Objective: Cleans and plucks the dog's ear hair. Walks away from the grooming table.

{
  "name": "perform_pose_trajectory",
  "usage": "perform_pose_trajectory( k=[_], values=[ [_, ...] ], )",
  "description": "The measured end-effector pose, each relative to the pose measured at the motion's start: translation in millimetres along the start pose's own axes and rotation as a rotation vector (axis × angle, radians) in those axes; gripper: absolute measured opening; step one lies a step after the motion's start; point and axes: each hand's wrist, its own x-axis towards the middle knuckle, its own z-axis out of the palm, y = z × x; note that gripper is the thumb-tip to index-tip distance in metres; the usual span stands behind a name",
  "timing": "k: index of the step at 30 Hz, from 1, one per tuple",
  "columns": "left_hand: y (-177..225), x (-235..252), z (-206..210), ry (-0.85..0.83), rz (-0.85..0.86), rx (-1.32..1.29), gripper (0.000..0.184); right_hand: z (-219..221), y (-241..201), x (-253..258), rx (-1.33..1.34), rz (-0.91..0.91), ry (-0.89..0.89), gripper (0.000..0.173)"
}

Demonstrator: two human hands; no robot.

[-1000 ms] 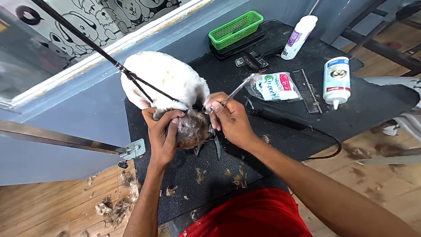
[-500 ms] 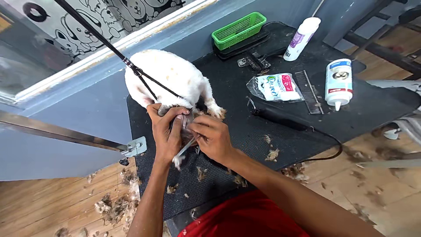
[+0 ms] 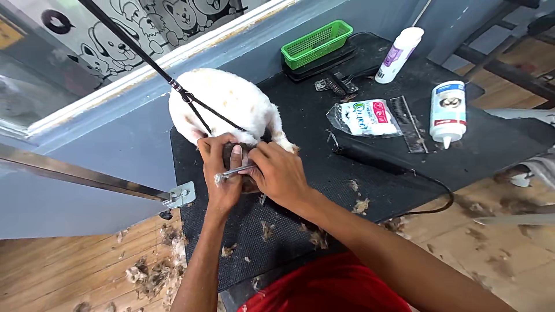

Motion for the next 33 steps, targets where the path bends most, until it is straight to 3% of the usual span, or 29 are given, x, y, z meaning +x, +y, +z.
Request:
perform_pose_trajectory(
  k=[2, 6, 7, 8, 10, 14, 16, 18, 22, 23, 28, 30, 33],
  values=[
    [-8, 5, 1, 0.048, 0.004, -0.032, 0.028, 6, 3, 5, 0.124, -0.04, -0.023, 0.019],
    [-10, -1, -4, 0.073, -0.006, 0.004, 0.024, 1, 17, 4, 1.041, 0.229, 0.028, 0.032],
    [-12, 0, -3, 0.092, 0.02, 0.007, 0.023, -5, 19, 4, 1.168, 0.306, 0.078, 0.033],
    [-13, 0, -2, 0.106, 0.031, 0.017, 0.022, -11, 20, 5, 1.172, 0.339, 0.144, 0.034],
    [-13, 1, -1, 0.124, 0.051, 0.01, 0.02, -20, 20, 5, 0.928, 0.331, 0.231, 0.037],
    [-4, 0, 2, 0.077, 0.009, -0.003, 0.019, -18, 8, -3, 0.398, 0.287, -0.004, 0.039],
    [-1, -1, 3, 0.064, 0.001, 0.005, 0.021, -3, 3, -3, 0.246, 0.218, -0.03, 0.037],
    [-4, 1, 4, 0.088, 0.03, 0.004, 0.023, 11, 4, 4, 0.291, 0.233, 0.003, 0.022],
    [-12, 5, 1, 0.149, 0.072, -0.051, 0.019, 12, 16, 24, 0.921, 0.677, 0.041, 0.032],
    [-13, 3, 1, 0.154, 0.054, -0.061, 0.018, 10, 21, 26, 1.004, 0.712, 0.1, 0.032],
    [-12, -12, -4, 0.132, -0.006, -0.057, 0.027, -5, 33, 17, 0.881, 0.614, 0.16, 0.039],
    [-6, -23, -8, 0.078, -0.029, 0.014, 0.05, -8, 31, 7, 0.855, 0.542, 0.114, 0.027],
    [9, -35, -8, 0.048, -0.026, 0.158, 0.048, -9, 25, -6, 0.836, 0.508, 0.064, 0.014]
  ],
)
